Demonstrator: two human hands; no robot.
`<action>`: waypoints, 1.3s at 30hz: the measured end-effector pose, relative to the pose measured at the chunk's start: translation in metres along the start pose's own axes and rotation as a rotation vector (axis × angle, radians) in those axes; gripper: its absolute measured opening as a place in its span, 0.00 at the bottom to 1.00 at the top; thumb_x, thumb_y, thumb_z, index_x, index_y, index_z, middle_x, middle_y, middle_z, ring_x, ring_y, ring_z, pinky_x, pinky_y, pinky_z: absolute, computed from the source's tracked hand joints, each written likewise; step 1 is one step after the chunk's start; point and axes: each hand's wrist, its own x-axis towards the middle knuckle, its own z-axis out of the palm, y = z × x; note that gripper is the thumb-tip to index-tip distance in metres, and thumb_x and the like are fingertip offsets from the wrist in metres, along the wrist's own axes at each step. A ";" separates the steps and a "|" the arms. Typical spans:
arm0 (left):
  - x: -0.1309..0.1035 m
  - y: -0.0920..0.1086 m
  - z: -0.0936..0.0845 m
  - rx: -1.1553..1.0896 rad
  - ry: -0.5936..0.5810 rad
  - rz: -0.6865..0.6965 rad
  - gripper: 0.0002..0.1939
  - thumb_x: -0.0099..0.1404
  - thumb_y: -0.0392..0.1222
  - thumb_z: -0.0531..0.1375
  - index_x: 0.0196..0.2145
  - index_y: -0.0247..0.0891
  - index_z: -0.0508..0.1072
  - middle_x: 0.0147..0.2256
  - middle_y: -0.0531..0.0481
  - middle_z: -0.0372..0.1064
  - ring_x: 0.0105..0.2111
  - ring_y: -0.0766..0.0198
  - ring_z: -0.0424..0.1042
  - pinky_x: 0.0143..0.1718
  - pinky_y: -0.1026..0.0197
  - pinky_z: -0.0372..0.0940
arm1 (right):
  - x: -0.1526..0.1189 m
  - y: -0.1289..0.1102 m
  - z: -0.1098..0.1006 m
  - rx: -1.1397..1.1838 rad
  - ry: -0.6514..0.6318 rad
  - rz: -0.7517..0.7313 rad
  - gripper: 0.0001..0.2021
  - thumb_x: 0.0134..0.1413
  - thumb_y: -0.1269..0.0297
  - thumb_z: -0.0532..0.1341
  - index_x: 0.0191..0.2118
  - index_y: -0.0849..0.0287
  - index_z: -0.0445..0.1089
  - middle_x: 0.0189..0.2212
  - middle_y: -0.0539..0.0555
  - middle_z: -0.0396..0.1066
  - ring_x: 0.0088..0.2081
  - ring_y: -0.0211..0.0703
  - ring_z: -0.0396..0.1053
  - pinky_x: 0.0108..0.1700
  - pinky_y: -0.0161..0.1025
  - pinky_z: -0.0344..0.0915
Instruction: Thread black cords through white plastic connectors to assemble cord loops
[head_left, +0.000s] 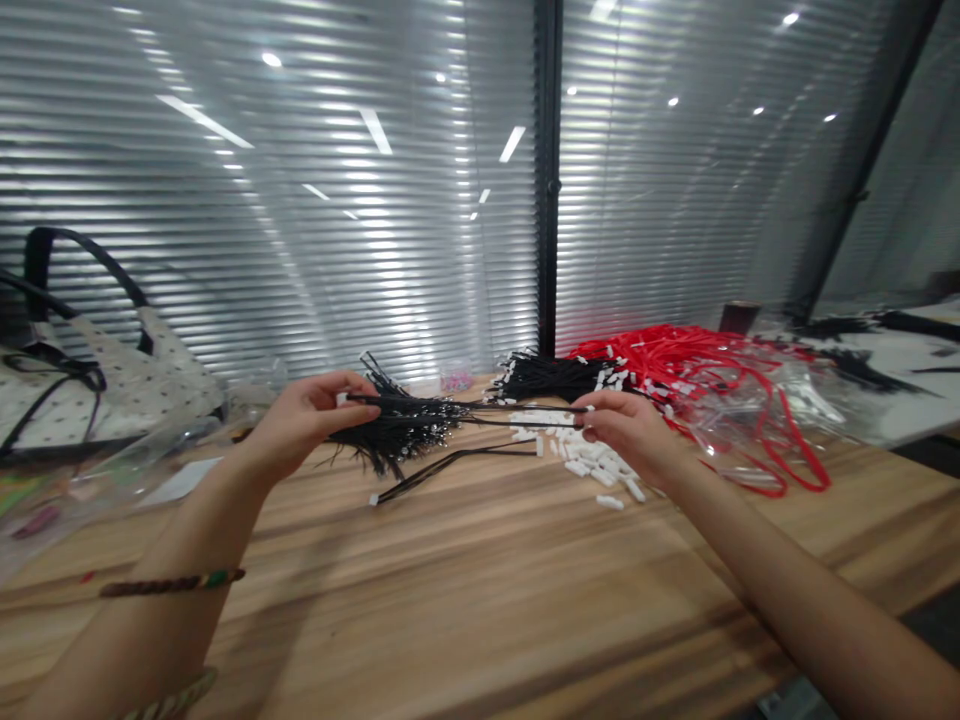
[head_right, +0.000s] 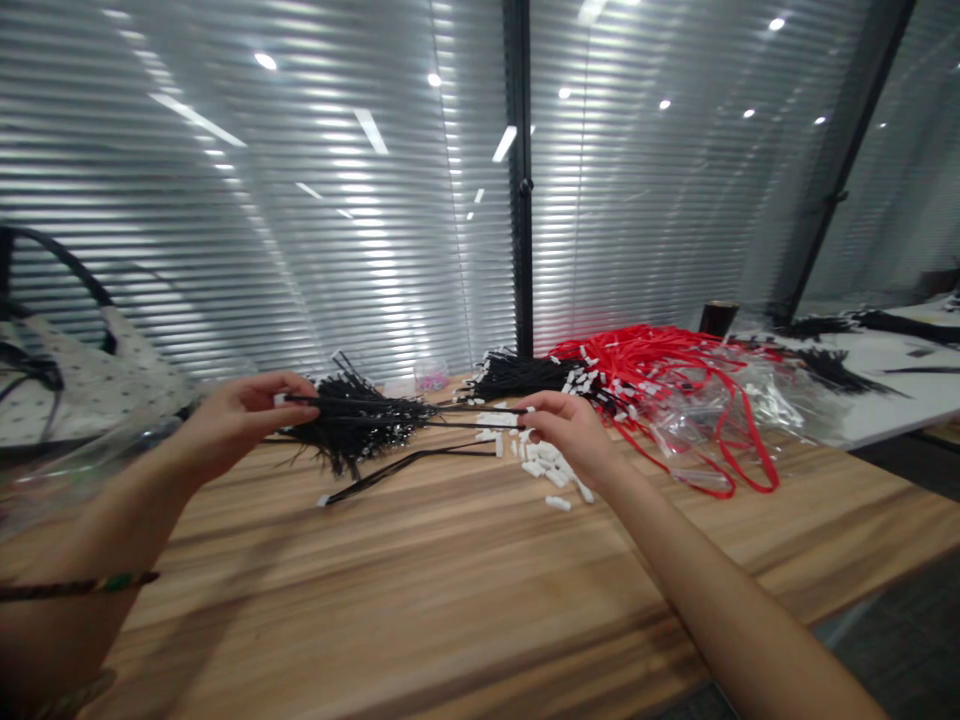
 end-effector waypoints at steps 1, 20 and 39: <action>0.000 0.001 0.001 0.006 0.007 0.013 0.07 0.47 0.30 0.70 0.26 0.37 0.79 0.23 0.50 0.76 0.24 0.65 0.73 0.25 0.68 0.68 | 0.000 -0.001 0.001 0.014 0.011 0.012 0.06 0.37 0.67 0.70 0.28 0.58 0.79 0.25 0.50 0.75 0.29 0.37 0.69 0.31 0.34 0.63; -0.004 0.009 0.001 0.048 -0.082 0.056 0.05 0.48 0.34 0.71 0.20 0.37 0.78 0.21 0.48 0.76 0.21 0.64 0.72 0.22 0.67 0.69 | -0.002 -0.010 0.007 0.166 0.056 0.190 0.11 0.25 0.66 0.74 0.23 0.58 0.76 0.22 0.48 0.74 0.26 0.35 0.68 0.31 0.33 0.63; -0.101 -0.043 -0.054 0.569 0.077 -0.288 0.15 0.47 0.56 0.67 0.28 0.43 0.82 0.34 0.46 0.80 0.40 0.49 0.74 0.46 0.53 0.67 | -0.033 0.021 0.047 0.221 -0.236 0.582 0.17 0.26 0.64 0.78 0.25 0.64 0.73 0.22 0.48 0.69 0.25 0.32 0.66 0.26 0.32 0.58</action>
